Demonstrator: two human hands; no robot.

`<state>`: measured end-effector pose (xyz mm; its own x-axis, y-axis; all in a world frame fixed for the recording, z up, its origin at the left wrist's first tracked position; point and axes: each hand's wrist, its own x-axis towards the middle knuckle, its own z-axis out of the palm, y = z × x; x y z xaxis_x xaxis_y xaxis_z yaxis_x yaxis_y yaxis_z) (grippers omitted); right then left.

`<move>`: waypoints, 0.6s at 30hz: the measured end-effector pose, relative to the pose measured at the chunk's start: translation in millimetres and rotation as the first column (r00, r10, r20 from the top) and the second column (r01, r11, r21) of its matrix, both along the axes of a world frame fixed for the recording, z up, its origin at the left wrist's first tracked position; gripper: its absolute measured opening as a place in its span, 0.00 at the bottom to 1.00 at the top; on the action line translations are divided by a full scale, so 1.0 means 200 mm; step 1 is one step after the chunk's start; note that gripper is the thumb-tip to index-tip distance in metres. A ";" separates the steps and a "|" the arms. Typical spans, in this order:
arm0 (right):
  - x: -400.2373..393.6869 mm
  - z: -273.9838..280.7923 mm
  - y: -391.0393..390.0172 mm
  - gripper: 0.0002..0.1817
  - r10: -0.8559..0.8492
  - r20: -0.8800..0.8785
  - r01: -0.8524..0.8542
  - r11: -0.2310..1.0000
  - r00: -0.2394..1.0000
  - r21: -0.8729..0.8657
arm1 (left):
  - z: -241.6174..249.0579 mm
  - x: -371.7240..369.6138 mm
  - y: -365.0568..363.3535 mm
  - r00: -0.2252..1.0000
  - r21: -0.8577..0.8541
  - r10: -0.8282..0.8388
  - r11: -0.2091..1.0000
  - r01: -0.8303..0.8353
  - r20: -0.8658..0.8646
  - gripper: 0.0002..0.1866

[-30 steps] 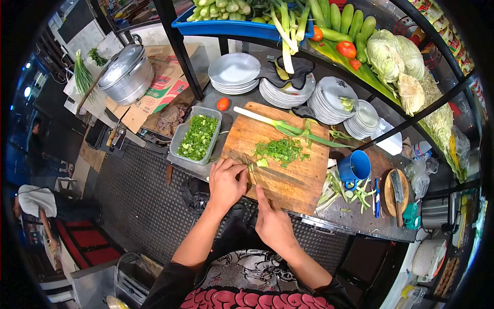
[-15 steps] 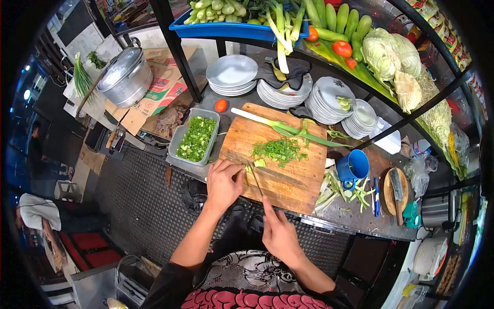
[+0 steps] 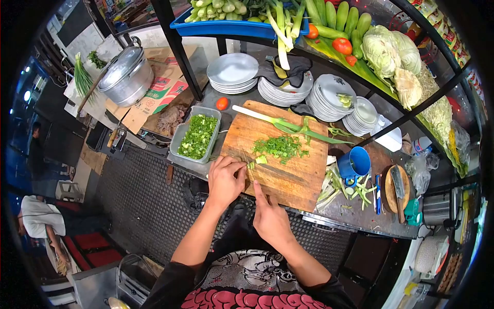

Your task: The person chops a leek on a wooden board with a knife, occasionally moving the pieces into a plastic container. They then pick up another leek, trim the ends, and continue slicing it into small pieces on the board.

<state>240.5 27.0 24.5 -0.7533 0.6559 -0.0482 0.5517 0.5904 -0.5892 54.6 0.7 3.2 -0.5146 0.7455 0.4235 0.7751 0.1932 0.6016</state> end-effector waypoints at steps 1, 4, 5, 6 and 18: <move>0.02 0.01 -0.01 0.39 -0.008 -0.017 0.008 1.000 1.000 -0.019 | 0.00 0.00 0.00 1.000 -0.001 -0.004 1.000 0.004 0.004 0.05; 0.18 0.01 -0.10 0.40 -0.013 -0.056 0.010 0.998 0.998 -0.059 | 0.02 -0.01 -0.01 1.000 0.008 -0.021 1.000 0.021 0.018 0.06; 0.26 0.00 -0.13 0.41 -0.006 -0.057 0.003 0.998 0.998 -0.064 | 0.02 -0.01 0.00 0.999 0.014 -0.026 1.000 0.026 0.023 0.06; 0.32 0.00 -0.15 0.42 0.001 -0.058 -0.006 0.997 0.998 -0.071 | 0.02 -0.01 -0.01 0.999 0.020 -0.025 0.999 0.025 0.021 0.06; 0.08 -0.02 -0.06 0.42 -0.004 -0.188 -0.004 0.999 0.982 -0.043 | -0.02 -0.01 -0.01 1.000 0.036 -0.009 0.999 0.009 0.019 0.05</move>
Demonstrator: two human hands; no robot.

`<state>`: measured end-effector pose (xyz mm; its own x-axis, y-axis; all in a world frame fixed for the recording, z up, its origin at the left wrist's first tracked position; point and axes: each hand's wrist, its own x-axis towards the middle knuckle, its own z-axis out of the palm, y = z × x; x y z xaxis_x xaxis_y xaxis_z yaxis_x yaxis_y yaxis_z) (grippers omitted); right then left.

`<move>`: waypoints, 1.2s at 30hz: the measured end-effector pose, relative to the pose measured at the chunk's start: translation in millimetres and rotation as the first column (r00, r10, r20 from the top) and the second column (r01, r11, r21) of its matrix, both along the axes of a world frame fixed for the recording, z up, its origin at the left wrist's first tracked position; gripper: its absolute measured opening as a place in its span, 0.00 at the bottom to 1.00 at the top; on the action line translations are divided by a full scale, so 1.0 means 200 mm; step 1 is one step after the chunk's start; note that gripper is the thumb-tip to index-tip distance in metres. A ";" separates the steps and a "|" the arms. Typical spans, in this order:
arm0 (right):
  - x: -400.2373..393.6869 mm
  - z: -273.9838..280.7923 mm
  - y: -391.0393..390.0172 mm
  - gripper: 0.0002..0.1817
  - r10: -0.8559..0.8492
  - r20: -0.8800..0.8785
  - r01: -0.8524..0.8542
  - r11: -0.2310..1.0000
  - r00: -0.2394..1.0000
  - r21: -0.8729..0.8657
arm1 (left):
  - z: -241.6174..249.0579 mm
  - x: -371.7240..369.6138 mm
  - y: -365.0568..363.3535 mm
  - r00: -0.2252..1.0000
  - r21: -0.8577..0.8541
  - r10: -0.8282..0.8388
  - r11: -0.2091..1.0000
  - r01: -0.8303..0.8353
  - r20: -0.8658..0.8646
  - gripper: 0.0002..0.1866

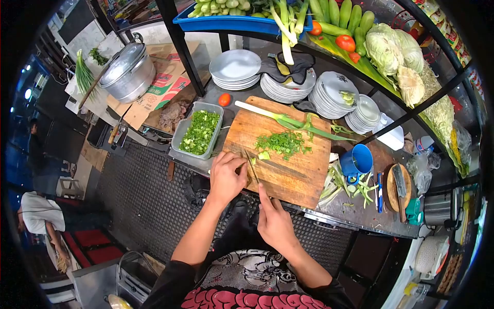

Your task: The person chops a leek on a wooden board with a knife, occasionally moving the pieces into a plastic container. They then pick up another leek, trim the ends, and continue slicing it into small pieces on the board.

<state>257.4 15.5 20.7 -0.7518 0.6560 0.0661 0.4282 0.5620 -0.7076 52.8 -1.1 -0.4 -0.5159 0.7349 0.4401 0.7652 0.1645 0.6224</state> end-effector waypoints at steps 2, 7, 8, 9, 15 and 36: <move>-0.02 -0.02 0.00 0.42 -0.016 0.016 0.015 1.000 1.000 0.016 | 0.00 0.00 0.00 1.000 0.001 0.002 1.000 -0.002 0.005 0.05; -0.03 -0.03 0.03 0.43 -0.006 0.068 0.007 1.000 0.998 -0.018 | 0.00 0.01 0.00 1.000 -0.001 0.019 1.000 -0.019 0.008 0.05; -0.03 -0.04 0.03 0.43 -0.006 0.081 0.007 1.000 0.997 -0.015 | 0.00 0.01 0.00 1.000 0.000 0.018 1.000 -0.018 0.006 0.05; -0.03 -0.04 0.03 0.43 -0.007 0.094 0.008 1.000 0.996 -0.013 | 0.00 0.01 0.00 1.000 -0.001 0.020 1.000 -0.020 0.006 0.05; -0.04 -0.07 0.03 0.43 -0.008 0.003 0.008 1.000 1.000 -0.011 | -0.01 0.00 0.01 1.000 -0.012 0.019 1.000 -0.019 -0.002 0.06; -0.09 -0.06 0.03 0.44 -0.024 0.045 0.018 0.992 0.999 0.126 | 0.02 0.01 0.01 1.000 -0.011 0.013 1.000 -0.013 -0.002 0.05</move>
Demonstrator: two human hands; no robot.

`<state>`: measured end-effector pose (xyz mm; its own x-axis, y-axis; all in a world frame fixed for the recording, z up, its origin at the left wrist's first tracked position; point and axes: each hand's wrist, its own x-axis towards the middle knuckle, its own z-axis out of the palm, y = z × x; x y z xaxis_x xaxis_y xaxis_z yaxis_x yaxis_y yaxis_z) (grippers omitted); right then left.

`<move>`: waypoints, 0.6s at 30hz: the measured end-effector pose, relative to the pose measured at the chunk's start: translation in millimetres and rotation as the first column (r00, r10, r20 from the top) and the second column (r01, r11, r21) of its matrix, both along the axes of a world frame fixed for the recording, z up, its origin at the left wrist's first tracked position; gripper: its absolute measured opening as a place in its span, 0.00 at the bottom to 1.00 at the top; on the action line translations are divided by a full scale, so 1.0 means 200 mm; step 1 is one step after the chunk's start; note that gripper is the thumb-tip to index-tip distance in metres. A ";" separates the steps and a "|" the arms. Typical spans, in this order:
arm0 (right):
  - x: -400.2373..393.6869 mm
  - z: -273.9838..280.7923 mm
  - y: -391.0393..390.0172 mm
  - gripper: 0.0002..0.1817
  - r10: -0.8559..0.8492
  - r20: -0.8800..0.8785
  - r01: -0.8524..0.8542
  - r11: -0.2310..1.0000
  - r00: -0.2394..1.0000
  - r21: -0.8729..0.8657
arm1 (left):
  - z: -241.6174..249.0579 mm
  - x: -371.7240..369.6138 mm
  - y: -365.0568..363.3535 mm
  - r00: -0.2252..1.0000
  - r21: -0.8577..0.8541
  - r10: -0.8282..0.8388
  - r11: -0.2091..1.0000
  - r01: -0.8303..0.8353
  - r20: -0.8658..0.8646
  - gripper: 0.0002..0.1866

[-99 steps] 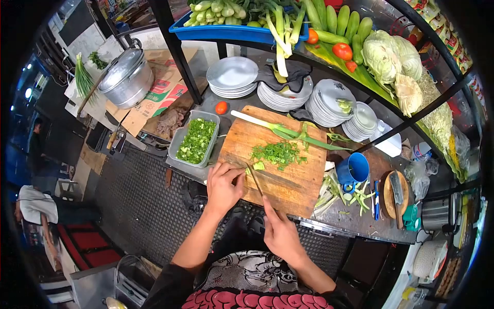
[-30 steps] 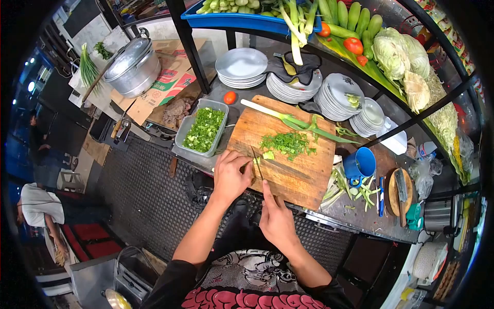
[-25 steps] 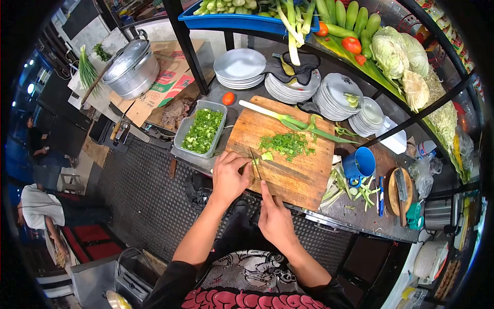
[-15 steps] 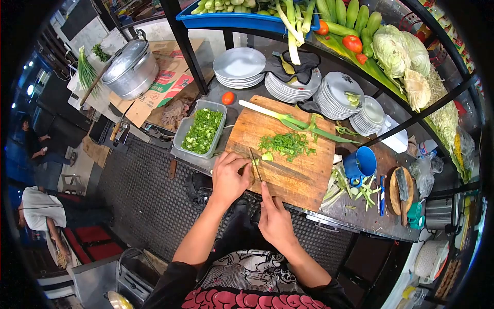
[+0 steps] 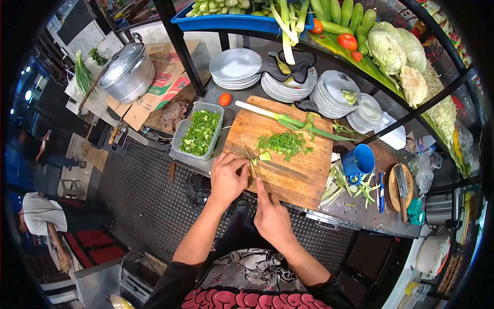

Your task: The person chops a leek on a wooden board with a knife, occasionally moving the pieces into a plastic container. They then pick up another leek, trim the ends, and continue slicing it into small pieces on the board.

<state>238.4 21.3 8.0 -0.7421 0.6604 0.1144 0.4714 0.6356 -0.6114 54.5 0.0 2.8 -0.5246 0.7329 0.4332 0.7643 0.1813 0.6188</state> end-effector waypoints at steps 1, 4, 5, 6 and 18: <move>0.01 0.01 0.00 0.44 0.000 0.029 0.001 1.000 1.000 -0.020 | 0.00 0.00 0.00 1.000 -0.003 0.000 1.000 0.000 -0.002 0.05; 0.08 0.06 -0.04 0.44 0.011 0.074 -0.006 0.998 0.997 -0.068 | 0.00 0.00 0.00 1.000 -0.002 -0.004 1.000 0.004 -0.003 0.06; 0.16 0.05 -0.07 0.43 0.018 0.065 -0.013 0.997 0.998 -0.078 | 0.00 0.00 0.00 1.000 -0.001 -0.006 1.000 0.006 -0.003 0.05; 0.22 0.05 -0.10 0.42 0.027 0.056 -0.022 0.996 0.998 -0.087 | 0.00 -0.01 0.00 1.000 0.002 -0.013 1.000 0.013 -0.006 0.06; 0.17 0.02 -0.03 0.41 0.031 -0.046 -0.040 0.976 0.998 -0.213 | -0.01 -0.03 -0.01 0.999 0.012 -0.051 0.999 0.051 0.016 0.07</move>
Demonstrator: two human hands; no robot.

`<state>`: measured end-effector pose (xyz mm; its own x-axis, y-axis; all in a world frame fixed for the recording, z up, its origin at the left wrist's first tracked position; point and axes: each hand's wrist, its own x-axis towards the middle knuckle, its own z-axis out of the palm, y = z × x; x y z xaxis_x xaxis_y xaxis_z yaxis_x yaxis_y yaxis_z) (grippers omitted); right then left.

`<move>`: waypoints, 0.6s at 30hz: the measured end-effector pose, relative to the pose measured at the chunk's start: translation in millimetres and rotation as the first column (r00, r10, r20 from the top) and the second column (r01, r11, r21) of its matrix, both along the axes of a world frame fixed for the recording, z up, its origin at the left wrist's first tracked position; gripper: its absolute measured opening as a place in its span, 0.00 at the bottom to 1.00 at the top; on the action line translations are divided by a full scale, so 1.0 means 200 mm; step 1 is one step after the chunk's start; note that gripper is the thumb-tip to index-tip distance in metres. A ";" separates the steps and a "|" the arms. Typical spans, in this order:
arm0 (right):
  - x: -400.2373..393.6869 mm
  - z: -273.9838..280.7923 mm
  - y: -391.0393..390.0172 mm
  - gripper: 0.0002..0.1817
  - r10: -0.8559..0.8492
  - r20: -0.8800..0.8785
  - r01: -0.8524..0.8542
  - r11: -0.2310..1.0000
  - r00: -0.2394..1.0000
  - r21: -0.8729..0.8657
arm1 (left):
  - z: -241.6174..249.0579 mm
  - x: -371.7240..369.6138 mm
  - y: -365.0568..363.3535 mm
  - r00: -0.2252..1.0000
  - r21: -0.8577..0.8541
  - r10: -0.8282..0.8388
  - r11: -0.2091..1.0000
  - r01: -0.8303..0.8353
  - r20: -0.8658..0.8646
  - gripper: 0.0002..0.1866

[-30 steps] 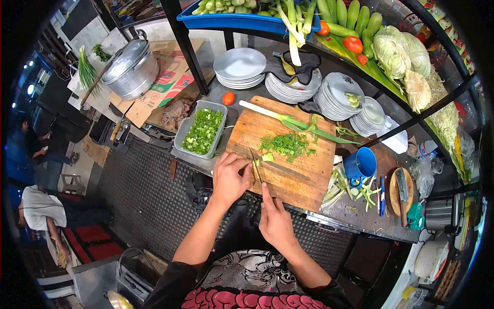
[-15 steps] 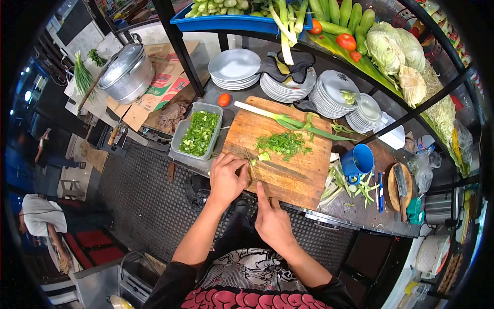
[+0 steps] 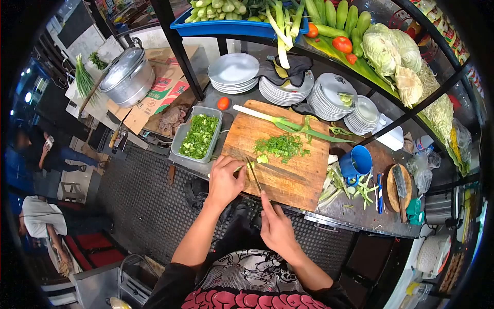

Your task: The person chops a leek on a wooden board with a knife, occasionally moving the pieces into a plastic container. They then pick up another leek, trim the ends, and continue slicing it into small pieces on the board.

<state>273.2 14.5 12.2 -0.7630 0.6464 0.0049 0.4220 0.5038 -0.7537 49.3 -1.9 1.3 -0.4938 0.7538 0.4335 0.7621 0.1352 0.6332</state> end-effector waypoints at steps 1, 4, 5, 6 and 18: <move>-0.02 -0.02 0.00 0.42 -0.001 0.005 0.001 1.000 1.000 0.016 | 0.00 0.00 0.00 1.000 -0.002 0.000 1.000 0.000 -0.009 0.07; -0.06 -0.06 0.00 0.42 -0.007 0.010 0.006 0.998 1.000 0.058 | 0.00 0.00 0.00 1.000 -0.011 0.016 1.000 -0.016 -0.001 0.06; -0.06 -0.07 0.00 0.42 -0.009 0.009 0.009 0.998 1.000 0.066 | 0.00 0.01 0.00 1.000 -0.016 0.021 1.000 -0.021 0.009 0.06; -0.06 -0.08 0.00 0.42 -0.013 0.008 0.012 0.997 1.000 0.073 | -0.01 0.01 0.00 1.000 -0.017 0.025 1.000 -0.025 0.012 0.06; -0.08 -0.07 -0.02 0.42 -0.031 0.068 0.025 0.996 0.997 0.087 | -0.01 0.00 0.01 1.000 -0.001 0.019 1.000 -0.019 -0.007 0.06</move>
<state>256.9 10.1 -1.1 -0.7449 0.6671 0.0095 0.4863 0.5526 -0.6769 50.2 -0.1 -1.3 -0.5050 0.7449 0.4360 0.7639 0.1505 0.6275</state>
